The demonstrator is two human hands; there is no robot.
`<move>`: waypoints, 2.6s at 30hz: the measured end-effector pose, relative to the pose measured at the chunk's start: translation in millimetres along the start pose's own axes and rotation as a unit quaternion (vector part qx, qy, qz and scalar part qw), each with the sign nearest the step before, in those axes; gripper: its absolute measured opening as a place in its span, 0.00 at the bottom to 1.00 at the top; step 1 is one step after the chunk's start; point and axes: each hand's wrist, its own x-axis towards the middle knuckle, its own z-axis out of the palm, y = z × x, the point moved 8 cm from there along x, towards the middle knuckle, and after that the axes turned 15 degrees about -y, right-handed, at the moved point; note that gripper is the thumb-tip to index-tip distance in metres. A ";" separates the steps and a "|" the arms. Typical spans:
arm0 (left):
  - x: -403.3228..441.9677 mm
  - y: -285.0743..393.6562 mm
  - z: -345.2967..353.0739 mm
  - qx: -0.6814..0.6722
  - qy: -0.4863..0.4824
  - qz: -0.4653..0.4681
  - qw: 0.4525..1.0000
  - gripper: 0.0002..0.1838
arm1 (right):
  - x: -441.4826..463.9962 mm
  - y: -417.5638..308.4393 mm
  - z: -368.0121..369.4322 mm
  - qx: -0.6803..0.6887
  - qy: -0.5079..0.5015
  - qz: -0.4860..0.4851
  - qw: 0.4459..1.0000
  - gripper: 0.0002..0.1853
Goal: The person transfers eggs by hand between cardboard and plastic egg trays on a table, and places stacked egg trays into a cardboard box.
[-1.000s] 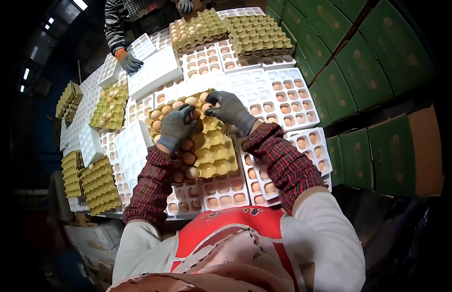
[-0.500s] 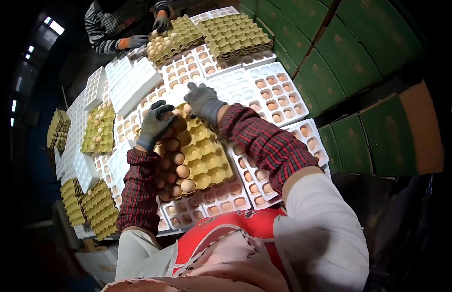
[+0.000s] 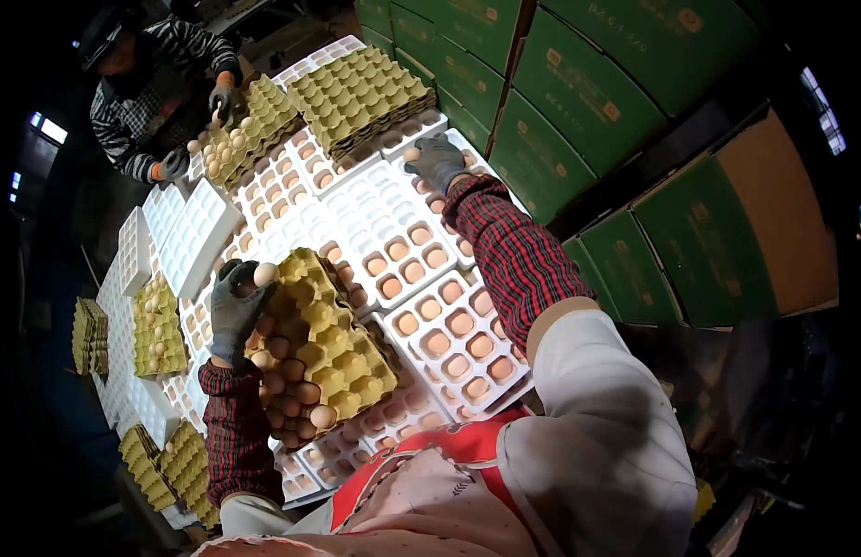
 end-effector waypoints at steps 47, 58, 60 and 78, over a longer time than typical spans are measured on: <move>-275.5 117.8 166.8 -0.349 0.196 -0.093 0.912 0.25 | -169.8 -84.2 72.7 0.610 -0.471 -0.298 0.563 0.32; -553.1 34.7 307.9 -0.436 0.391 -0.273 0.763 0.19 | -569.5 -201.5 331.3 0.298 -0.827 -0.037 0.476 0.27; -599.0 9.8 349.7 -0.555 0.444 -0.266 0.651 0.16 | -622.2 -191.3 394.4 0.262 -0.837 0.030 0.478 0.27; -634.7 -265.6 779.5 -0.525 0.324 -0.466 0.635 0.17 | -471.0 -138.1 823.0 0.349 -0.507 0.116 0.779 0.11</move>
